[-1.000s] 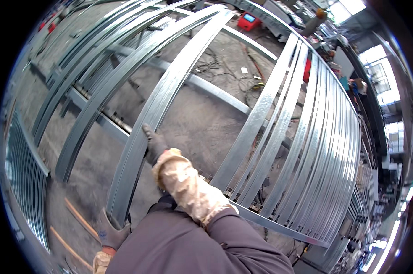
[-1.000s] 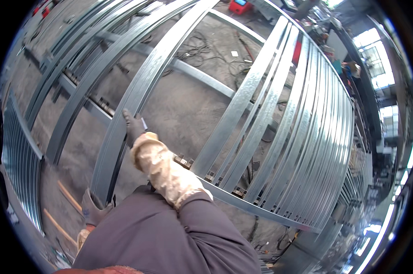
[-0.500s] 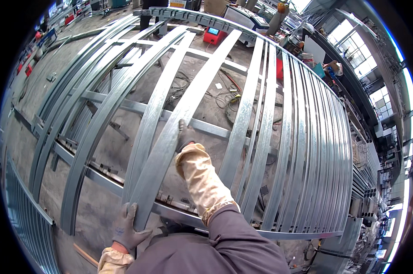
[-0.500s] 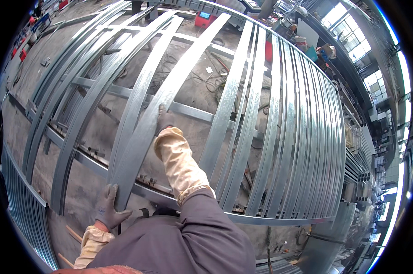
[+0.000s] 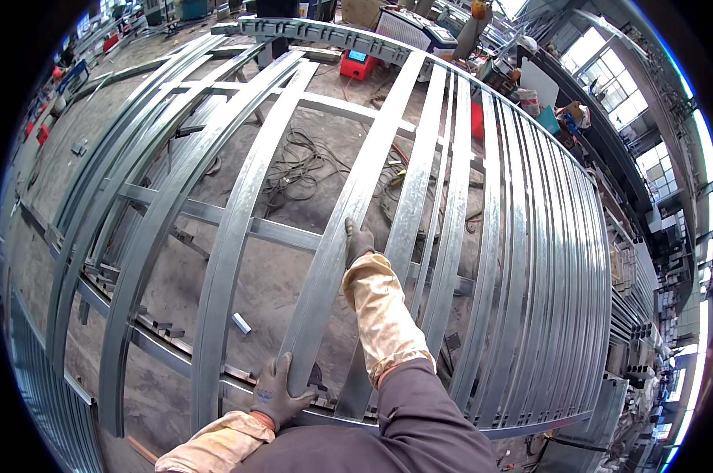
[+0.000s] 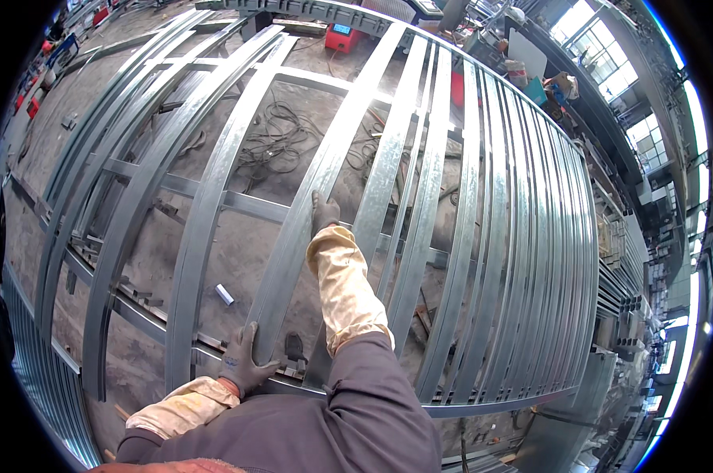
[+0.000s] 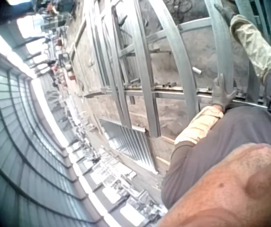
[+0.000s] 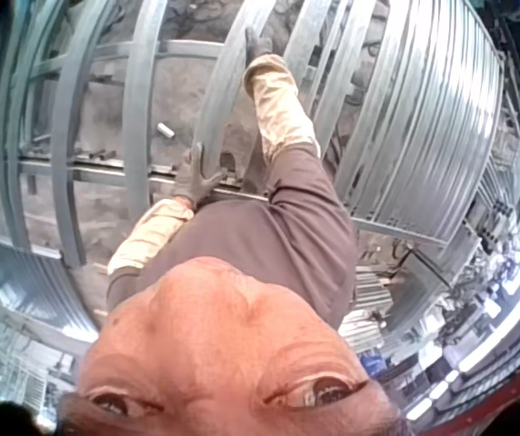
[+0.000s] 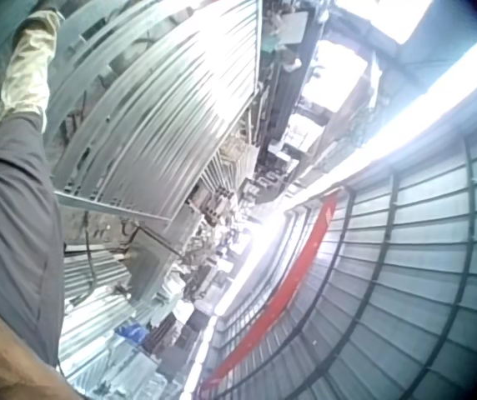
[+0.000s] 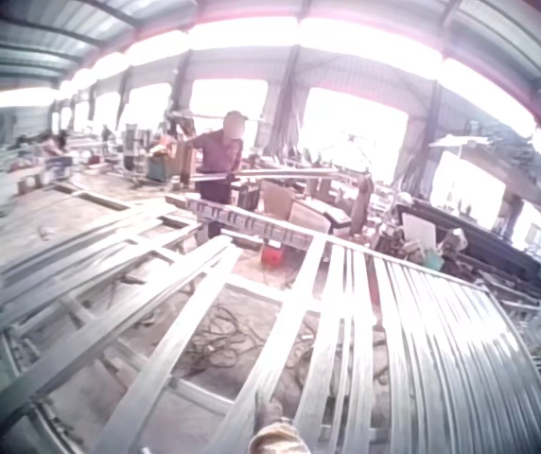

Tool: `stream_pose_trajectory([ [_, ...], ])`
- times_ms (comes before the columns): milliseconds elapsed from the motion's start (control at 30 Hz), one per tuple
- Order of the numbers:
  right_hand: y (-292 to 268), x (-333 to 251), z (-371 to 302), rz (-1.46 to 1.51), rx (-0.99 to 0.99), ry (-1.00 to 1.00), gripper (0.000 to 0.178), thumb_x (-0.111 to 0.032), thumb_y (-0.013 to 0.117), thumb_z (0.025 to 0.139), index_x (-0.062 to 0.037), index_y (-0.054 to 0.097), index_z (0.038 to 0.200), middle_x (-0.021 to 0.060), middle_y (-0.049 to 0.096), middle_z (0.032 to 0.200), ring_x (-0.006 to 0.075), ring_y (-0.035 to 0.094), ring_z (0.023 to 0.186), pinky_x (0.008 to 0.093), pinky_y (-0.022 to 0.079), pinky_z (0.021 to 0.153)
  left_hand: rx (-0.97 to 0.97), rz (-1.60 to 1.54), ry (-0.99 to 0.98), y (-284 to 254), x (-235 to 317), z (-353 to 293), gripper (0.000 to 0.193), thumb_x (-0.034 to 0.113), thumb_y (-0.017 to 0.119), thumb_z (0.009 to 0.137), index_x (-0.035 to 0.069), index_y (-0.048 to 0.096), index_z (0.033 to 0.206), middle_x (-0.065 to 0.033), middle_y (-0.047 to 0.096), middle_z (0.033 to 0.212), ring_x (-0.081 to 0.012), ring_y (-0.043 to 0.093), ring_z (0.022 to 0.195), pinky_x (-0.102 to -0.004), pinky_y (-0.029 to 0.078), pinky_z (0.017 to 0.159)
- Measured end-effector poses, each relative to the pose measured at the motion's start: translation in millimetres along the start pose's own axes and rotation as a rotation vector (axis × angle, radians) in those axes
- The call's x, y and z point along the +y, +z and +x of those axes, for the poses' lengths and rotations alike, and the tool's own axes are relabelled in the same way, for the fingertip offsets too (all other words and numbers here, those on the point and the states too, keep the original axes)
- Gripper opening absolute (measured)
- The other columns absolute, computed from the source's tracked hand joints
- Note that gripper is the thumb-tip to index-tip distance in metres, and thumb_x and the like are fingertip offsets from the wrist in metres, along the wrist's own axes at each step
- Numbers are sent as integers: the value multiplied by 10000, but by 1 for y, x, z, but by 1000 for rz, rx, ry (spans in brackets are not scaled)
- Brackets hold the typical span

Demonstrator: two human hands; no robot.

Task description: The person assembles a large metal frame structure by hand in a workshop. They repeatedly pick up long metal slats and fit them into a horizontal frame, adjusting their positions to align with existing components. The person also handles small metal brackets, placing them onto the frame structure.

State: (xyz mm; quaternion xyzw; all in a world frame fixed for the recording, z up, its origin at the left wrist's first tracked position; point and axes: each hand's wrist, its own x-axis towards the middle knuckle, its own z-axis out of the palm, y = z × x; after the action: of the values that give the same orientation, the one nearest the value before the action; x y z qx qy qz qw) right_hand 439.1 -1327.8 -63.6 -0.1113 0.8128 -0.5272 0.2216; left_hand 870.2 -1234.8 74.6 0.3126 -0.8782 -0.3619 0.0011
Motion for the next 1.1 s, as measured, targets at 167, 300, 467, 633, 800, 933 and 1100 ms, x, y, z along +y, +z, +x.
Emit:
stream_pose_trajectory([
  [167,-12,4,0,56,36,54,651,-510,674,938,128,685,1064,341,706,1005,485,675,1005,486,496,892,2,14,9,16,9,10,1086,482,891,683,19,361,1511,-279,465,1322,-462,501,1240,-520,463,1042],
  [300,4,-41,-39,-9,-29,98,651,-546,673,933,94,718,1040,315,721,1002,444,694,976,490,503,889,-55,-64,-100,15,5,1,1053,527,872,701,26,399,1497,-312,431,1428,-480,446,1336,-568,401,1097],
  [467,-1,37,33,-294,62,-139,725,-695,572,954,-3,744,1089,204,738,940,390,687,904,478,520,854,-136,119,101,-1,-12,-4,805,493,787,814,68,528,1447,-280,407,1555,-482,377,1432,-627,288,1163],
  [633,11,-10,-23,-286,54,143,784,-712,585,935,29,698,1167,234,727,1027,394,683,990,472,501,916,10,134,-85,-36,-52,-65,686,320,791,837,65,550,1427,-191,497,1492,-416,441,1386,-497,365,1158],
  [800,14,-20,-29,-343,30,230,857,-729,597,916,61,653,1245,264,716,1114,398,680,1076,466,482,978,165,57,-91,-50,-66,-114,638,219,812,810,23,592,1376,-182,533,1458,-397,470,1359,-498,396,1132],
  [933,7,-47,-34,-368,-28,288,924,-743,607,900,86,616,1307,288,707,1183,402,677,1144,462,467,1027,315,205,-202,-58,-61,-128,786,191,822,783,11,488,1472,-219,466,1506,-414,417,1415,-492,369,1163],
  [1100,16,-32,-47,-459,199,-88,1011,-590,746,849,20,352,1551,336,400,1563,484,402,1445,524,390,1149,251,381,-642,-64,-92,-179,1147,292,899,667,-12,286,1588,-280,389,1546,-454,350,1465,-505,329,1195],
])
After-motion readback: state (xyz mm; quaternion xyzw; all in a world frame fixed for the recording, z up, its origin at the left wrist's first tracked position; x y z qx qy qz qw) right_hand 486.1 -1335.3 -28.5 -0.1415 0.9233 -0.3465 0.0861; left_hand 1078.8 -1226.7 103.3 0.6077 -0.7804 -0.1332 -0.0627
